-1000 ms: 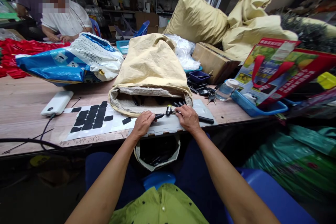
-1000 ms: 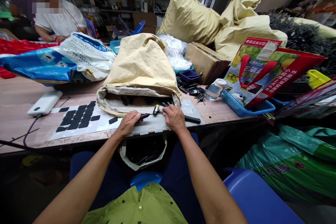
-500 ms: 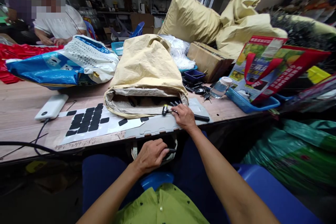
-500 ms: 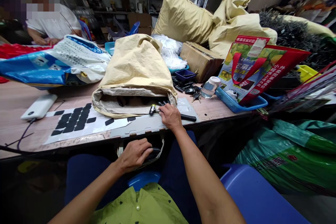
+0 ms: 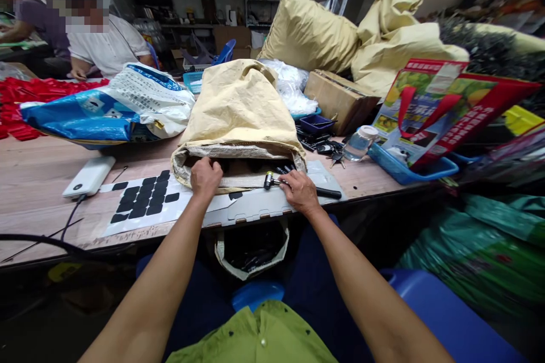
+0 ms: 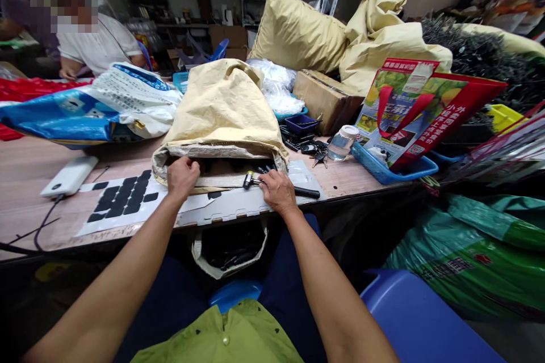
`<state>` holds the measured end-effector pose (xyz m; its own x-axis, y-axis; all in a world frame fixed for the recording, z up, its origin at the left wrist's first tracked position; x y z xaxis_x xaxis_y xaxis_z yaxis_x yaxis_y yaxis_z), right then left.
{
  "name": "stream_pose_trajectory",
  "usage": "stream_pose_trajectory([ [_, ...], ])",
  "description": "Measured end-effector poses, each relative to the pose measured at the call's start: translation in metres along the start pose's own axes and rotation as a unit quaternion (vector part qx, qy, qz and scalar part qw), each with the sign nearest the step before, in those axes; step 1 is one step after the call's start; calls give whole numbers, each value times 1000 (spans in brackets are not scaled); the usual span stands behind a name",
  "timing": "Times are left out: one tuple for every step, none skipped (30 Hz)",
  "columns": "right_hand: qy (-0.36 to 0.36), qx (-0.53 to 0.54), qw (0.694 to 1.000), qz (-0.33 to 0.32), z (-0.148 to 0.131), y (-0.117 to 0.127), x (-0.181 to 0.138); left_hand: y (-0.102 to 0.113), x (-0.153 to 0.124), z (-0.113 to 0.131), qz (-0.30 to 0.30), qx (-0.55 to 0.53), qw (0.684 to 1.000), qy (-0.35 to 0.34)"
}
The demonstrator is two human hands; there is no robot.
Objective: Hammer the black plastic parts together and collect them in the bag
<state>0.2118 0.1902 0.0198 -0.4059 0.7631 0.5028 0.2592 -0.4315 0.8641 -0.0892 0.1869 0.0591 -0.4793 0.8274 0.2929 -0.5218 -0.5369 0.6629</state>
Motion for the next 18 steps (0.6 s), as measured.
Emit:
stream_pose_trajectory([
  [1, -1, 1000, 0, 0, 0, 0, -3, 14, -8, 0, 21, 999, 29],
  [2, -2, 1000, -1, 1, -1, 0, -6, 25, -16, -6, 33, 998, 57],
  [3, -3, 1000, -1, 1, -1, 1, -8, 32, -23, -14, 41, 996, 81],
  [2, -3, 1000, -2, 1, -1, 1, -10, 37, -28, -23, 45, 993, 103],
  [1, -3, 1000, -3, 1, 0, 1, -11, 40, -31, -37, 47, 991, 121],
  [0, -2, 1000, -3, 1, 0, 1, -11, 41, -34, -50, 49, 989, 133],
  [-1, -1, 1000, -4, 1, 0, 1, -10, 41, -35, -62, 51, 987, 140],
  [-3, 0, 1000, -5, 0, 0, 1, -7, 39, -34, -73, 49, 987, 137],
  [-4, 2, 1000, -6, 0, 1, 1, -4, 36, -31, -82, 40, 988, 125],
  [-4, 3, 1000, -7, -1, 1, 1, -1, 31, -27, -90, 19, 990, 102],
  [-4, 5, 1000, -6, -1, 1, 2, 1, 25, -22, -99, -12, 992, 72],
  [-5, 7, 1000, -6, -1, 1, 2, 2, 17, -15, -113, -50, 992, 37],
  [-6, 9, 1000, -5, -1, 2, 1, 2, 7, -7, -133, -87, 987, -1],
  [-8, 11, 1000, -4, -1, 2, 1, 0, -4, 1, -156, -116, 980, -39],
  [-10, 14, 1000, -2, -1, 2, 1, -4, -16, 9, -180, -130, 972, -76],
  [-11, 15, 1000, -1, -1, 2, 1, -9, -28, 16, -202, -129, 965, -110],
  [-12, 16, 1000, 2, -1, 2, 1, -15, -39, 22, -223, -116, 958, -139],
  [-13, 16, 1000, 4, 0, 3, 0, -21, -49, 26, -240, -101, 951, -164],
])
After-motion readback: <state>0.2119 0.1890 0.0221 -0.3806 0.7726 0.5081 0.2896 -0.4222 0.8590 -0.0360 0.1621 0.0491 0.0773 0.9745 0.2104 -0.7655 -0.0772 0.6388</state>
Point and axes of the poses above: each hand's wrist, its own x-axis towards the middle knuckle, its own y-axis out of the back of the hand, z = x × y, the point moved 4 cm from there along x, towards the middle knuckle, and after that the axes turned 13 degrees about -x, right-handed, at the moved point
